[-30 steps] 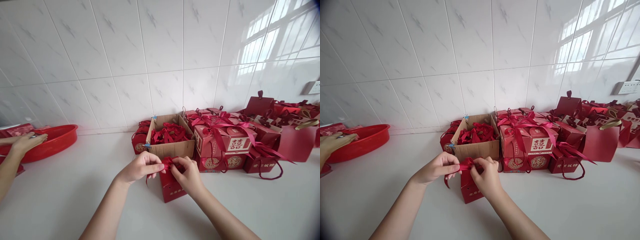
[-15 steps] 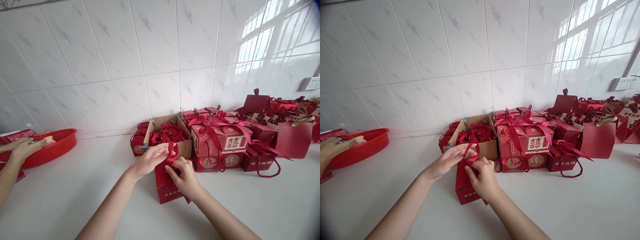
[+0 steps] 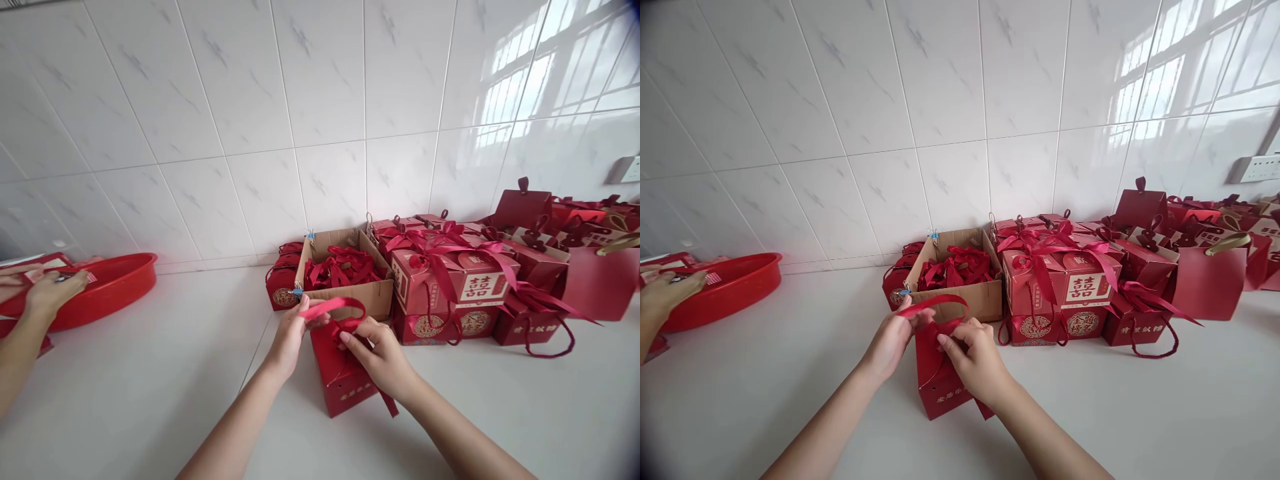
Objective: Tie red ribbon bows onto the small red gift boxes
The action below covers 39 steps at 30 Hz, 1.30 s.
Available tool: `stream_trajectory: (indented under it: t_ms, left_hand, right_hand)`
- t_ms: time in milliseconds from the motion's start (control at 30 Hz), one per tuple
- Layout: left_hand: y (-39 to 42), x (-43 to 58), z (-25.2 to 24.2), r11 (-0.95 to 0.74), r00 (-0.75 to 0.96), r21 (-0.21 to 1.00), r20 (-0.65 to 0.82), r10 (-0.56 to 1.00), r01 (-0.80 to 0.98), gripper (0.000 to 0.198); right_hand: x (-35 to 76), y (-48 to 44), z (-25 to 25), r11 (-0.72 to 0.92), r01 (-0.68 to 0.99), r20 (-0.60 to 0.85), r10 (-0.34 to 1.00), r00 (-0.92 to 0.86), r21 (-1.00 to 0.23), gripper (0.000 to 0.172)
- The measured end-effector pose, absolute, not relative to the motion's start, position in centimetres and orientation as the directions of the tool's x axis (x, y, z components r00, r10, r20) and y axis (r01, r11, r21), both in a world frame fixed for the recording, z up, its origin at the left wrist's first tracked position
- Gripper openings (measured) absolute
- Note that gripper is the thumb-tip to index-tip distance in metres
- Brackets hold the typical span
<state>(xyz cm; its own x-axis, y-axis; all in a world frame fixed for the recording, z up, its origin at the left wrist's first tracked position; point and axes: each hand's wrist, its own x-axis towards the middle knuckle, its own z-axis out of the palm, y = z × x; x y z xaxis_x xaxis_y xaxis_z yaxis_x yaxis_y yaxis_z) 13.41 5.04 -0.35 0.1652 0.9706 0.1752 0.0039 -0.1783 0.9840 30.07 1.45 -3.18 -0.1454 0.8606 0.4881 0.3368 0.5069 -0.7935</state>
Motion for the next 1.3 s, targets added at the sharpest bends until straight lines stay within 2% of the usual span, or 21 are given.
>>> stream_trajectory:
  t_ms: [67, 133, 233, 333, 433, 567, 667, 833, 967, 1100, 1200, 1300]
  left_hand:
    - [4.9, 13.3, -0.4, -0.262, 0.166, 0.964, 0.253, 0.953, 0.034, 0.047]
    - [4.7, 13.1, -0.4, -0.323, 0.240, 0.940, 0.291, 0.926, 0.110, 0.047]
    - [4.4, 13.1, -0.4, -0.323, 0.393, 0.932, 0.238, 0.888, 0.166, 0.053]
    - [4.3, 13.2, -0.3, -0.318, 0.433, 0.929, 0.211, 0.876, 0.189, 0.058]
    - [4.0, 13.3, -0.2, -0.410, 0.467, 0.878, 0.264, 0.844, 0.246, 0.049]
    - [3.2, 13.8, -0.3, -0.486, 0.459, 0.823, 0.324, 0.827, 0.295, 0.031]
    - [3.1, 13.9, -0.4, -0.486, 0.430, 0.833, 0.349, 0.832, 0.264, 0.019]
    - [3.5, 13.3, 0.1, -0.402, 0.378, 0.911, 0.343, 0.860, 0.088, 0.009]
    - [3.6, 12.8, 0.3, -0.280, 0.388, 0.956, 0.291, 0.874, -0.085, 0.012]
    - [4.0, 12.5, 0.6, -0.207, 0.339, 0.975, 0.221, 0.915, -0.076, 0.033]
    - [4.2, 11.8, 1.6, -0.267, 0.239, 0.960, 0.279, 0.930, -0.081, 0.050]
    - [3.7, 9.8, 2.7, -0.317, 0.178, 0.914, 0.366, 0.913, -0.252, 0.059]
  right_hand:
    - [30.1, 1.5, -3.2, 0.464, 0.303, 0.450, 0.885, -0.121, -0.832, 0.031]
    - [30.1, 1.5, -3.1, 0.442, 0.291, 0.426, 0.897, -0.119, -0.849, 0.032]
    - [30.1, 1.5, -3.1, 0.452, 0.295, 0.436, 0.891, -0.124, -0.841, 0.032]
    - [30.1, 1.6, -3.2, 0.471, 0.299, 0.452, 0.882, -0.135, -0.830, 0.030]
    - [30.2, 1.6, -3.4, 0.512, 0.350, 0.486, 0.858, -0.165, -0.784, 0.028]
    - [30.3, 1.8, -3.6, 0.585, 0.464, 0.556, 0.803, -0.216, -0.665, 0.026]
    - [30.3, 1.8, -3.6, 0.606, 0.472, 0.569, 0.787, -0.237, -0.640, 0.024]
    - [30.3, 1.7, -3.2, 0.559, 0.444, 0.525, 0.825, -0.210, -0.700, 0.022]
    - [30.4, 1.7, -3.1, 0.486, 0.358, 0.453, 0.874, -0.177, -0.797, 0.026]
    - [30.4, 1.7, -3.1, 0.442, 0.303, 0.421, 0.897, -0.133, -0.844, 0.029]
    - [30.4, 1.7, -3.0, 0.434, 0.313, 0.417, 0.901, -0.122, -0.845, 0.030]
    - [30.4, 1.7, -3.0, 0.425, 0.311, 0.406, 0.905, -0.125, -0.850, 0.030]
